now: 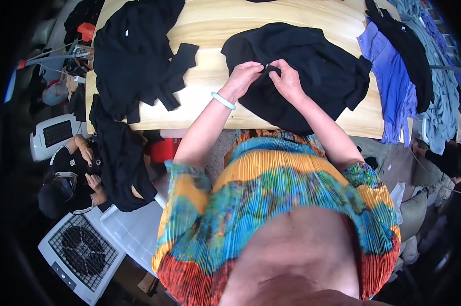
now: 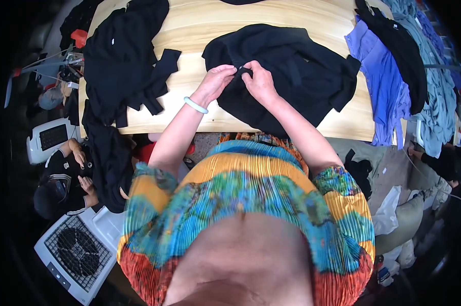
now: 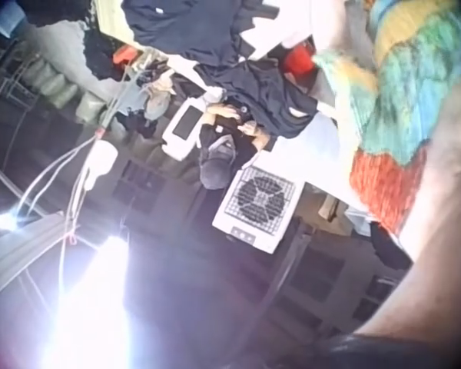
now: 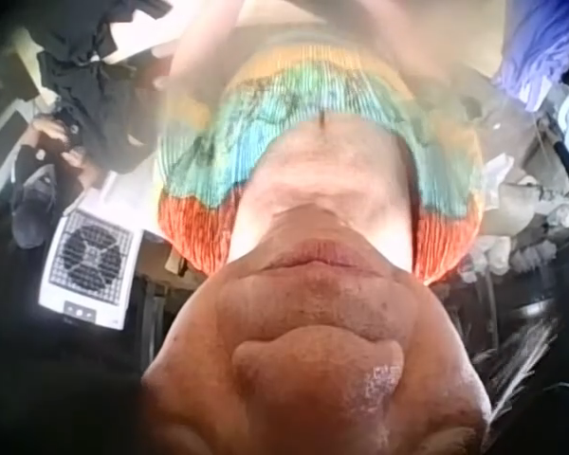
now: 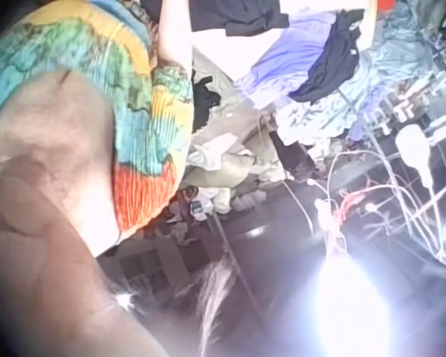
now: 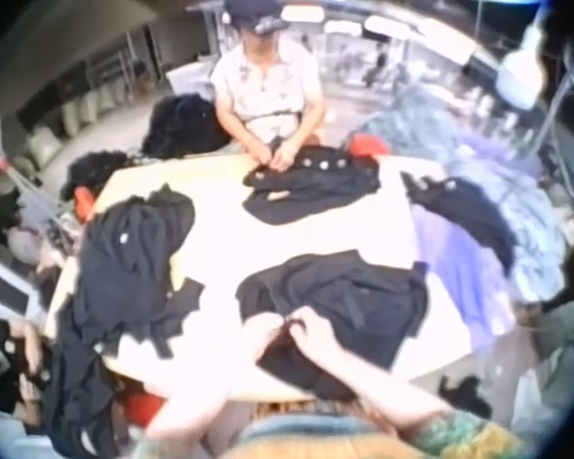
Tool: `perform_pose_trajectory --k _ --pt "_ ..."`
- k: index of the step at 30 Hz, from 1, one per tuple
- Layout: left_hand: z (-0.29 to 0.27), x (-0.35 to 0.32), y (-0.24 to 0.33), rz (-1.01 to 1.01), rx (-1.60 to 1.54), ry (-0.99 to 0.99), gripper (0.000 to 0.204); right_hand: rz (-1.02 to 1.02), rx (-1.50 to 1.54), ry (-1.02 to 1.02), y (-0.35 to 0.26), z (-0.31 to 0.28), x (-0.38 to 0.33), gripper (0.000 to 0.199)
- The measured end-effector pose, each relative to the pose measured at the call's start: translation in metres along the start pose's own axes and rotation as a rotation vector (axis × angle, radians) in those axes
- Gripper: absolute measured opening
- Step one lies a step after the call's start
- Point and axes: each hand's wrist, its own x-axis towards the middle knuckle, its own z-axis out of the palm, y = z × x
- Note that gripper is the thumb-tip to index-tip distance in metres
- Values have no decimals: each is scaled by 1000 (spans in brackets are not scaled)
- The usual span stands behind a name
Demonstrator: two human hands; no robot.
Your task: The recorder is inspecting and processing black garments by checking and handling metal grommets/rings attached to the fabric.
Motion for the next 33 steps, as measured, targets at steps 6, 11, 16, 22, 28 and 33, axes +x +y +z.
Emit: perform_pose_trajectory --k 6,11,16,22,28,33 --pt "-2 6 -6 289 355 81 10 21 -5 -4 -1 0 6 25" --pt "6 -6 6 336 713 65 12 42 10 -59 11 -6 12 30" --pt "-2 -9 5 324 729 -17 16 254 144 -325 10 -12 20 29" --pt "-4 -12 0 202 574 -52 22 286 123 -273 12 1 15 15" --pt "-9 -4 -14 161 612 -33 12 242 67 -195 13 10 6 13" --pt "-6 -6 -18 135 502 16 12 286 160 -247 21 7 10 11"
